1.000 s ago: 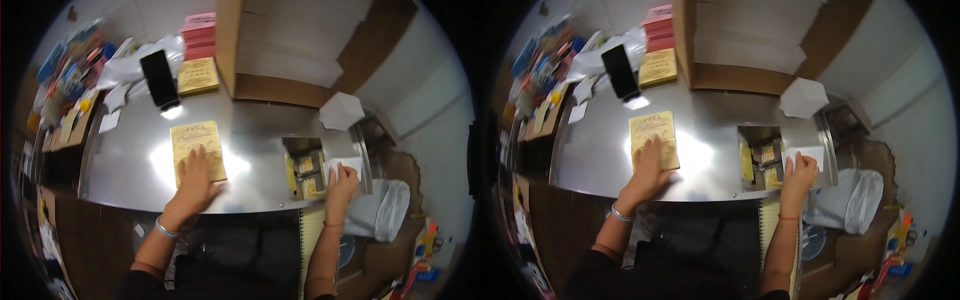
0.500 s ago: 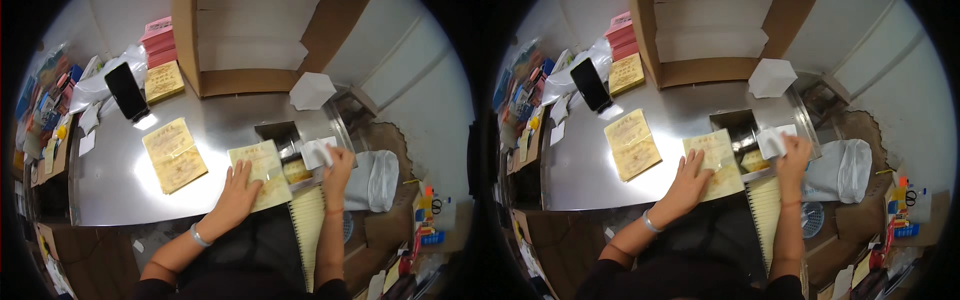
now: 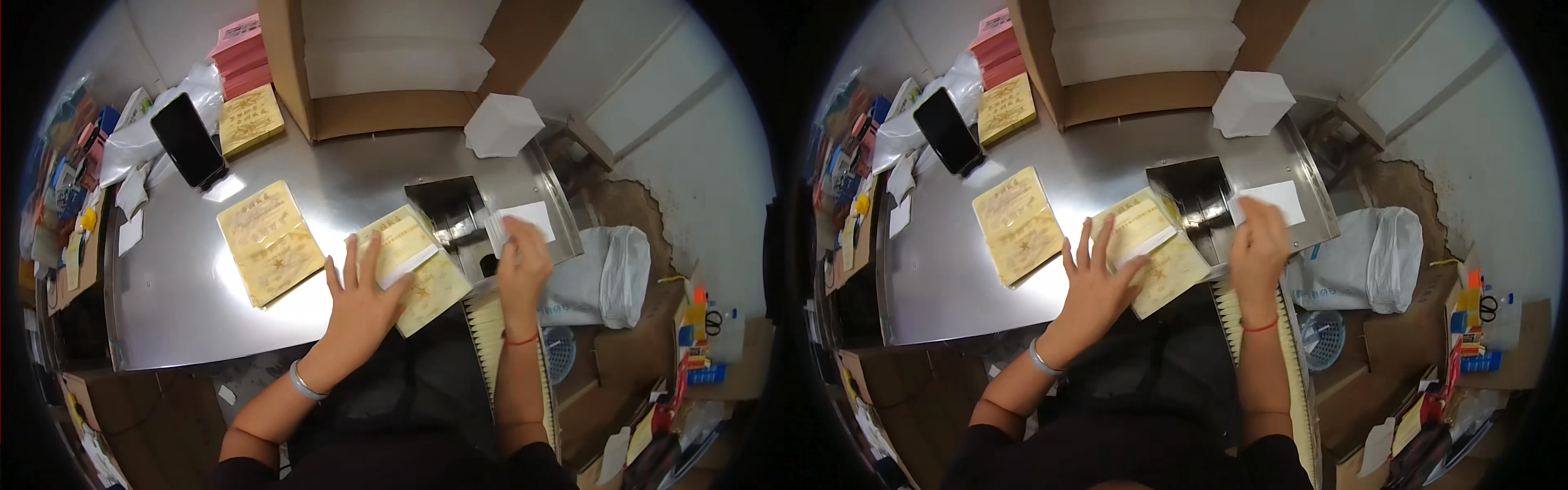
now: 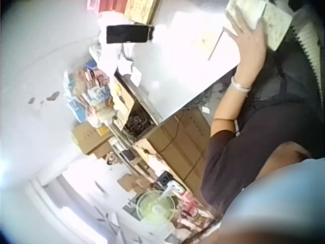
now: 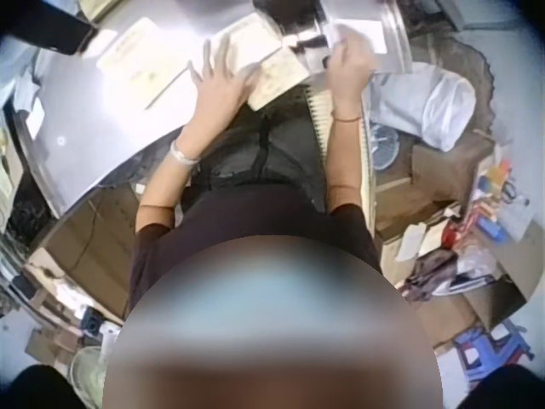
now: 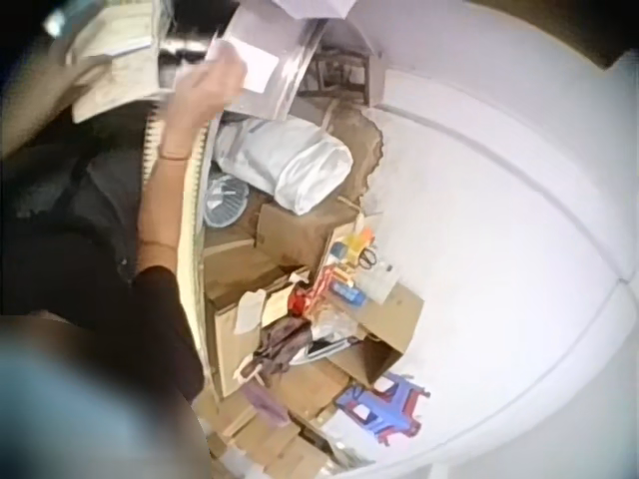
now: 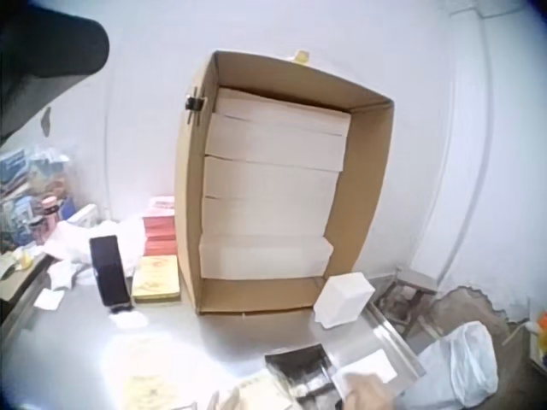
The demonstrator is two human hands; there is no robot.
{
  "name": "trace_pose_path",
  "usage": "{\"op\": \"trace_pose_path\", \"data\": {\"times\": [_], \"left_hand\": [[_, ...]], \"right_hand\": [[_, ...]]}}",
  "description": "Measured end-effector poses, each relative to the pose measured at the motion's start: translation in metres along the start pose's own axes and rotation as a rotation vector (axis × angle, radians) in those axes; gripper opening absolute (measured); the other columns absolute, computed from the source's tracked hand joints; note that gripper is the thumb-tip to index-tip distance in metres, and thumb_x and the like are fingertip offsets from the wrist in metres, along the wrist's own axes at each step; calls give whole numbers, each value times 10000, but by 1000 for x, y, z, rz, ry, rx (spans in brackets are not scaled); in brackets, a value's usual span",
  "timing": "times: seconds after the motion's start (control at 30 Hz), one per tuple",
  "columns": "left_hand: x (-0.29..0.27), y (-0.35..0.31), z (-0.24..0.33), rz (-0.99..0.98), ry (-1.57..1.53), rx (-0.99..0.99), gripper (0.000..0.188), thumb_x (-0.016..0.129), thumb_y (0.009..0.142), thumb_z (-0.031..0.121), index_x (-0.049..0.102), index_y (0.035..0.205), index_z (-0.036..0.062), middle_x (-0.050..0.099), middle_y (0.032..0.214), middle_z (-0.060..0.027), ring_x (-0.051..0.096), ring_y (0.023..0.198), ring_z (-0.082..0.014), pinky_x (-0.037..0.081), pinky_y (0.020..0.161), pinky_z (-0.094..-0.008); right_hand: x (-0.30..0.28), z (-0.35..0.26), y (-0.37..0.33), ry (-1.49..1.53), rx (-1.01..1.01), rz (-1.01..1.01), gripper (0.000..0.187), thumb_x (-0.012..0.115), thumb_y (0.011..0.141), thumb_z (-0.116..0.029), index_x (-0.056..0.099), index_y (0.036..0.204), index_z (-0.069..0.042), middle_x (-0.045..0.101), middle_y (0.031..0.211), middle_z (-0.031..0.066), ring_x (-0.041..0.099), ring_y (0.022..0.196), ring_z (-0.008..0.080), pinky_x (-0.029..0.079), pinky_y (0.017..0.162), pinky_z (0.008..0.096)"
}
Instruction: The recorder is counting and stacking sheets of paper at a metal workstation.
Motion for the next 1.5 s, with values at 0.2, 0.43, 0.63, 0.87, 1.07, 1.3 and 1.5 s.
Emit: {"op": "trace_pose_path", "data": {"times": [0.2, 0.43, 0.63, 0.87, 1.07, 1.3, 1.5], "left_hand": [[-7, 39, -21, -30, 287, 36, 582, 759, 679, 507, 614, 1106, 138, 474, 1201, -205, 415, 1191, -385, 372, 901, -534], [-14, 35, -1, -163, 175, -19, 489, 716, 732, 517, 612, 960, 97, 476, 1315, -200, 498, 1022, -321, 424, 801, -417], [-7, 22, -38, -143, 67, 123, 552, 746, 718, 242, 596, 1234, 115, 446, 1394, -171, 579, 899, -310, 476, 761, -396], [-11, 30, 26, -196, -661, 153, 622, 727, 768, 37, 540, 1345, 170, 311, 1499, -231, 641, 967, -328, 527, 857, -377], [-46, -23, -66, 18, 251, -224, 594, 705, 829, 340, 523, 1329, 78, 343, 1469, -254, 367, 1330, -411, 260, 1082, -553], [-65, -36, -120, 75, 136, -634, 589, 693, 846, 280, 464, 1323, 19, 452, 1272, -211, 433, 1159, -381, 280, 1006, -556], [-85, -26, -144, 44, 218, -457, 538, 708, 824, 338, 501, 1262, 106, 447, 1270, -179, 407, 1203, -361, 307, 998, -535]], "right_hand": [[15, 29, -4, -208, 76, -116, 189, 595, 846, -46, 682, 995, 31, 571, 935, 122, 522, 905, 308, 442, 823, 406], [-16, 64, 11, -95, 0, -177, 327, 605, 753, 9, 670, 1073, 19, 606, 1051, 132, 533, 991, 336, 442, 885, 419], [37, -81, -68, 116, -512, -398, 282, 580, 810, -68, 688, 1065, -122, 653, 1060, 96, 619, 979, 280, 437, 1004, 480], [95, -19, 7, -225, -160, -794, 167, 572, 823, -152, 620, 755, -7, 621, 735, 215, 637, 741, 394, 522, 753, 435], [5, 0, 0, -67, 158, 87, 126, 660, 831, -116, 679, 921, -29, 651, 807, 140, 640, 747, 293, 516, 666, 392], [16, 30, -12, -294, 73, -42, 176, 653, 837, -102, 702, 974, -2, 580, 908, 124, 534, 879, 314, 458, 784, 398], [3, 46, -15, -288, 4, -114, 185, 608, 854, -52, 695, 1006, 6, 576, 925, 138, 528, 882, 317, 432, 791, 406]]}}
Point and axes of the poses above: each hand's wrist, its own y-axis towards the middle knuckle, its own x-axis out of the palm, z = x × y, the point moved 3 cm from there along y, towards the middle knuckle
